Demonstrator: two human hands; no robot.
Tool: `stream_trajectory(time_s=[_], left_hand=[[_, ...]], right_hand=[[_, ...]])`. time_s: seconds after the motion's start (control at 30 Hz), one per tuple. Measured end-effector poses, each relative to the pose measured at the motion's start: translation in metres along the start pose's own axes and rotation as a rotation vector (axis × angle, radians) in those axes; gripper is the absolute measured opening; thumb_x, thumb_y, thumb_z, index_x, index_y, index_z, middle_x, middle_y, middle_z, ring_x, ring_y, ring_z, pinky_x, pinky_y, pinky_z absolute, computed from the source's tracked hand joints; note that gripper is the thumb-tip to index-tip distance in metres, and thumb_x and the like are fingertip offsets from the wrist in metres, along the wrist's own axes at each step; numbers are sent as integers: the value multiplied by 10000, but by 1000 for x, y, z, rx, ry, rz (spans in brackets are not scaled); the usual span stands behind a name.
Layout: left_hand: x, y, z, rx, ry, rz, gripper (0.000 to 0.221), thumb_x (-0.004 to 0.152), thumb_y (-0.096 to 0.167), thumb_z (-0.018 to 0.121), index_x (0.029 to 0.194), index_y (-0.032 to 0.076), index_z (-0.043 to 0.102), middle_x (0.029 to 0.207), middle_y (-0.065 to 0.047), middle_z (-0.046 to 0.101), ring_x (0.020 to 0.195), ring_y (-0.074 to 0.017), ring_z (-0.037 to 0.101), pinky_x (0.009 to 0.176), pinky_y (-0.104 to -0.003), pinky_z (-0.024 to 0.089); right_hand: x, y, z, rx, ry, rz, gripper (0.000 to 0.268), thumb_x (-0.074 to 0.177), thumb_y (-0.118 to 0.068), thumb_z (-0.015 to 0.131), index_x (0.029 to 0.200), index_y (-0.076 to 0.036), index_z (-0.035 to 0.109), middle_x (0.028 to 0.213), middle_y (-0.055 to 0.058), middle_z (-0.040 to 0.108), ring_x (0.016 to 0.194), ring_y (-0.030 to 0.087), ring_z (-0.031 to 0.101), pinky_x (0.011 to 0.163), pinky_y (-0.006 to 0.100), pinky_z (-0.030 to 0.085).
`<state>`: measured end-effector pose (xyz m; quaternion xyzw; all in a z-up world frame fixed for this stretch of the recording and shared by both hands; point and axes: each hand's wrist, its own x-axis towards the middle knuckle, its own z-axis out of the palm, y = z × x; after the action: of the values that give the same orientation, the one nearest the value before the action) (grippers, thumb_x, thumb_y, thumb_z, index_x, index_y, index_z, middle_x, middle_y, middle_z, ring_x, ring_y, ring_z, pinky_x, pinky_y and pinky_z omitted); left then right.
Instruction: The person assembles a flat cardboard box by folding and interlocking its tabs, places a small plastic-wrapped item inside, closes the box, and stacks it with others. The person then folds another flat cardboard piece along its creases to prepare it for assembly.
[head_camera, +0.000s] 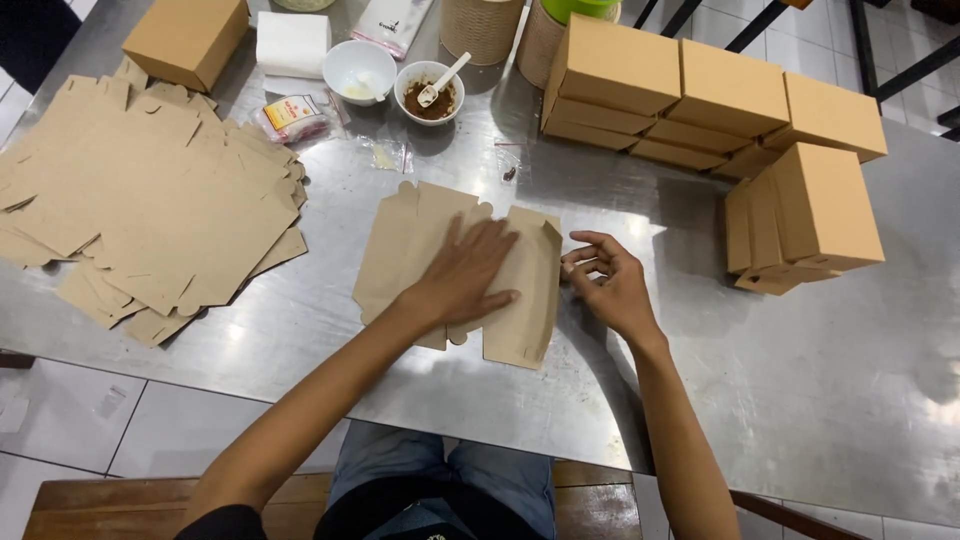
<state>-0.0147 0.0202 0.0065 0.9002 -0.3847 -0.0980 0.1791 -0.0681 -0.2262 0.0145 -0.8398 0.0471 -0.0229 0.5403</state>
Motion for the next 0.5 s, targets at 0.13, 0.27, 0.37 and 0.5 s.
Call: stream_trajectory(time_s=[0.13, 0.27, 0.37, 0.5], left_hand=[[12, 12, 3, -231, 12, 110, 808, 1039, 419, 549, 1637, 15, 185, 1641, -297, 301, 1560, -440, 215, 1237, -704, 7], [14, 5, 12, -282, 66, 139, 768, 1073, 486, 443, 1653, 58, 178, 1666, -261, 287, 1576, -411, 197, 1251, -660, -61], [14, 7, 11, -372, 72, 156, 811, 1065, 557, 454, 1651, 64, 184, 1666, -251, 305, 1569, -419, 213, 1248, -671, -69], [16, 4, 10, -237, 77, 195, 1036, 921, 715, 582, 1659, 109, 182, 1697, -230, 256, 1577, -419, 195, 1258, -679, -59]], right_hand=[[-3, -6, 7, -272, 0, -173, 405, 855, -46, 813, 1250, -80, 729, 1033, 124, 768, 922, 279, 753, 686, 346, 612], [-3, -11, 9, -348, -6, -264, 346, 882, -84, 786, 1225, -83, 743, 1074, 122, 727, 999, 314, 720, 783, 401, 598], [-3, -6, 9, -477, -53, -315, 318, 879, -173, 797, 1195, -162, 770, 1187, 76, 702, 1136, 348, 671, 956, 491, 535], [1, -4, 8, -571, -93, -303, 342, 881, -237, 794, 1219, -214, 750, 1258, 28, 677, 1267, 318, 604, 1072, 521, 428]])
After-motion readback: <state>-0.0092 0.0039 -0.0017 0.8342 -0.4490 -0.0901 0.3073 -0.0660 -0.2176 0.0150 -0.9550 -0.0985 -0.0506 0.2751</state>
